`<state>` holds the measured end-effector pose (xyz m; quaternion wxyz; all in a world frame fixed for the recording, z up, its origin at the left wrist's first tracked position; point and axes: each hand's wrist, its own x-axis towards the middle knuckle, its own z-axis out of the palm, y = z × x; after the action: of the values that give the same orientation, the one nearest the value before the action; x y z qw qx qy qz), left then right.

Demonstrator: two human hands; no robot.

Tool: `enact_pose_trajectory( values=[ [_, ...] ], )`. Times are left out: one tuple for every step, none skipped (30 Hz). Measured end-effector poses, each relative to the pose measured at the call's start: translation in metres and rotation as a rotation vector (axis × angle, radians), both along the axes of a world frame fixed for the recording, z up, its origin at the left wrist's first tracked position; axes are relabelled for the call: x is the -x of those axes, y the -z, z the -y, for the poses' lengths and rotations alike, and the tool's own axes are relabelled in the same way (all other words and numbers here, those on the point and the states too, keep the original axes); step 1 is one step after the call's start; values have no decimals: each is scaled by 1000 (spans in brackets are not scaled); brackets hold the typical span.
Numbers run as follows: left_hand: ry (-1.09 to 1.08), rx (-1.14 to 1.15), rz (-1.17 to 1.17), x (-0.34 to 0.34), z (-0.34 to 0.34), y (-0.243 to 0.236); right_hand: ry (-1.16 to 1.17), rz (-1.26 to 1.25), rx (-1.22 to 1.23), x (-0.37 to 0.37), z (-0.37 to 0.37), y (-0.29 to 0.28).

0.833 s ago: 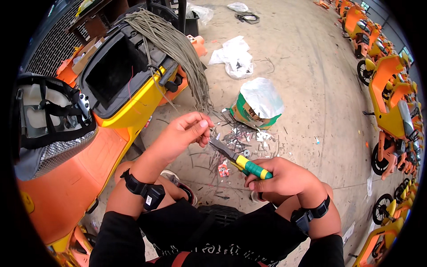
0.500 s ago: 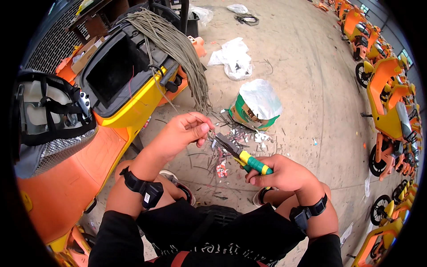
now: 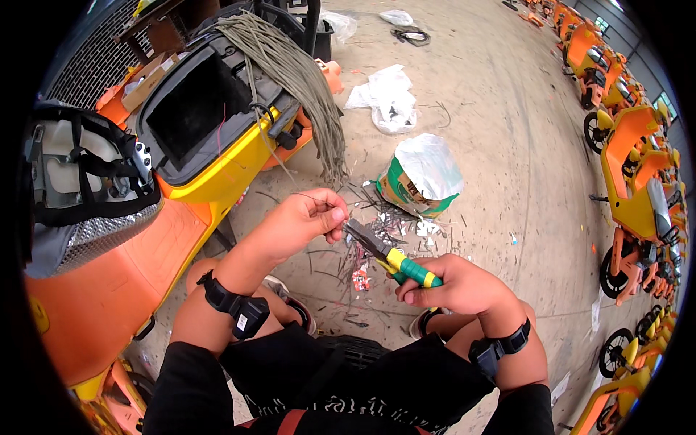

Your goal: The person sits on the floor and uses wire cutters to trim and strip a bundle of wires from a scooter's harness, then twists the exposed wire ends together by hand.

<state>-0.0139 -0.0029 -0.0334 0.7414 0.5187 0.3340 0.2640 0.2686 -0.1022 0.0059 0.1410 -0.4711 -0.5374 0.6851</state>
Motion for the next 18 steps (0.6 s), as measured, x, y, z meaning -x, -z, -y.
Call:
enact_pose_trajectory(
  values=[
    [12,4,-13,0,0,0,-13,6,-4,1,-1,-1],
    [11,2,-12,1,0,2,-3,13,16,1,-1,-2],
    [11,0,-10,1,0,4,6,21,37,3,-1,-3],
    [9,-2,-9,1,0,5,14,29,57,3,-1,-3],
    [-35,-24,-45,2,0,4,19,38,50,3,-1,-2],
    [-78,-47,-80,3,-2,4,27,49,42,3,-1,-1],
    [-120,-69,-115,3,-3,3,33,60,35,3,-1,-1],
    [-112,-82,-157,5,-5,2,54,79,38,3,-1,0],
    [-103,-95,-199,8,-8,-1,76,98,41,3,-2,0],
    [-94,-108,-242,10,-9,-4,97,117,44,3,-2,0],
    [-94,-102,-251,10,-9,-7,109,113,24,1,-2,2],
    [-93,-96,-259,10,-7,-11,122,110,4,-1,0,6],
    [-92,-91,-268,10,-6,-13,136,107,-16,-2,1,9],
    [-109,-83,-230,9,-6,-11,160,98,-20,-2,1,12],
    [-129,-75,-194,10,-6,-7,182,86,-24,-1,1,15],
    [-148,-67,-158,10,-5,-4,204,75,-28,0,1,16],
    [-166,-52,-113,9,-4,-3,208,77,-36,1,1,16],
    [-182,-36,-67,7,-4,-2,214,81,-43,4,1,14]
  ],
)
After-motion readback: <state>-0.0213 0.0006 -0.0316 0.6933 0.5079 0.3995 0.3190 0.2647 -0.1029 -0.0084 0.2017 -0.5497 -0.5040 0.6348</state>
